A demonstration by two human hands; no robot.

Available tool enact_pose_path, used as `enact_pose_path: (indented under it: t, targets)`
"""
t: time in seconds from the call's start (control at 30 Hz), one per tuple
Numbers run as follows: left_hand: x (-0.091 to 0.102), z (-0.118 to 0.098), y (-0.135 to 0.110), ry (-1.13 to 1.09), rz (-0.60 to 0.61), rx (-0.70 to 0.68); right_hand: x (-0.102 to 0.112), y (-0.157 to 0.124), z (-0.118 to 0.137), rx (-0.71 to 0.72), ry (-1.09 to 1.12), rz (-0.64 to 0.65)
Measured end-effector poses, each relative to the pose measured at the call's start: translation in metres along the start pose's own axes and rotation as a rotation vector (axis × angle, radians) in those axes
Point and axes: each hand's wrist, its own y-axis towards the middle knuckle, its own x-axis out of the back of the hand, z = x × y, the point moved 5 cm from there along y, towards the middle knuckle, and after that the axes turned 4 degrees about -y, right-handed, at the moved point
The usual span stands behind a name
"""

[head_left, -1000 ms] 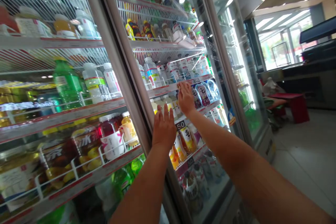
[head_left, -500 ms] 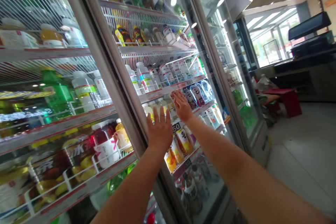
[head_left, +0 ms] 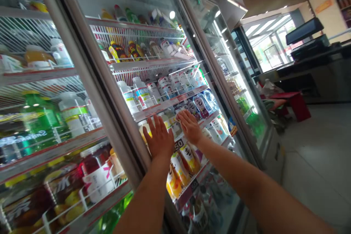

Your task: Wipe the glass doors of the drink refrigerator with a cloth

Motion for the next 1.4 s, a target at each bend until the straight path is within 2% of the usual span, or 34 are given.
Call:
enact_pose_path:
  t: [0.1,0.17,0.3,0.37,0.4,0.43,0.5,0.57,0.63,0.7,0.73,0.77,0.83,0.9,0.97,1.03,1.1,1.17,1.2,1.3,1.37,1.4]
  targets:
    - [0.001,-0.002,0.0,-0.001,-0.033,-0.017,-0.005,0.038,0.015,0.118,0.065,0.02]
    - [0.001,-0.002,0.0,0.013,-0.031,-0.012,-0.006,0.05,0.006,0.099,0.121,0.042]
    - [-0.003,-0.002,0.0,0.058,0.007,0.002,0.005,0.056,-0.064,-0.317,0.109,-0.046]
    - [-0.004,-0.002,0.0,0.056,0.008,0.006,0.01,0.061,-0.087,-0.443,0.077,-0.093]
    - [-0.005,-0.002,0.0,0.049,0.003,0.007,0.011,0.067,-0.09,-0.463,0.069,-0.098]
    - [-0.005,-0.002,0.0,0.04,-0.005,0.008,0.01,0.073,-0.086,-0.46,0.065,-0.094]
    - [-0.004,-0.003,0.0,0.029,-0.019,0.009,0.003,0.088,-0.058,-0.379,0.073,-0.059]
    - [-0.004,-0.003,0.0,0.029,-0.018,0.007,-0.008,0.098,-0.015,-0.179,0.108,-0.013]
    - [-0.004,-0.002,0.0,0.037,-0.001,0.005,-0.016,0.099,0.025,0.082,0.159,0.013]
    - [-0.005,-0.001,0.0,0.049,0.015,0.01,-0.019,0.094,0.039,0.231,0.201,0.018]
    - [-0.005,-0.001,0.0,0.055,0.021,0.016,-0.018,0.092,0.031,0.199,0.208,0.011]
    - [-0.006,0.0,0.0,0.059,0.026,0.024,-0.016,0.089,0.014,0.107,0.206,-0.002]
    - [-0.007,0.001,0.0,0.056,0.031,0.036,-0.009,0.081,-0.038,-0.213,0.173,-0.045]
    - [-0.007,0.001,-0.001,0.045,0.033,0.04,0.001,0.066,-0.089,-0.44,0.129,-0.091]
    - [-0.007,0.0,-0.001,0.031,0.038,0.038,0.01,0.05,-0.124,-0.578,0.092,-0.119]
    - [-0.007,0.0,-0.001,0.014,0.042,0.037,0.013,0.039,-0.134,-0.622,0.073,-0.125]
    - [-0.007,-0.001,-0.001,-0.002,0.042,0.04,0.009,0.034,-0.118,-0.559,0.078,-0.104]
    - [-0.007,-0.001,-0.001,-0.004,0.035,0.042,0.0,0.034,-0.082,-0.414,0.101,-0.059]
    - [-0.006,-0.001,-0.001,0.0,0.031,0.04,-0.004,0.036,-0.06,-0.311,0.117,-0.032]
    - [-0.006,-0.001,-0.001,0.008,0.022,0.034,-0.013,0.044,0.005,0.123,0.167,0.046]
    - [-0.005,-0.001,-0.001,0.002,0.024,0.039,-0.015,0.053,0.024,0.288,0.185,0.063]
    - [-0.005,-0.001,0.0,0.001,0.027,0.043,-0.014,0.062,0.021,0.279,0.186,0.056]
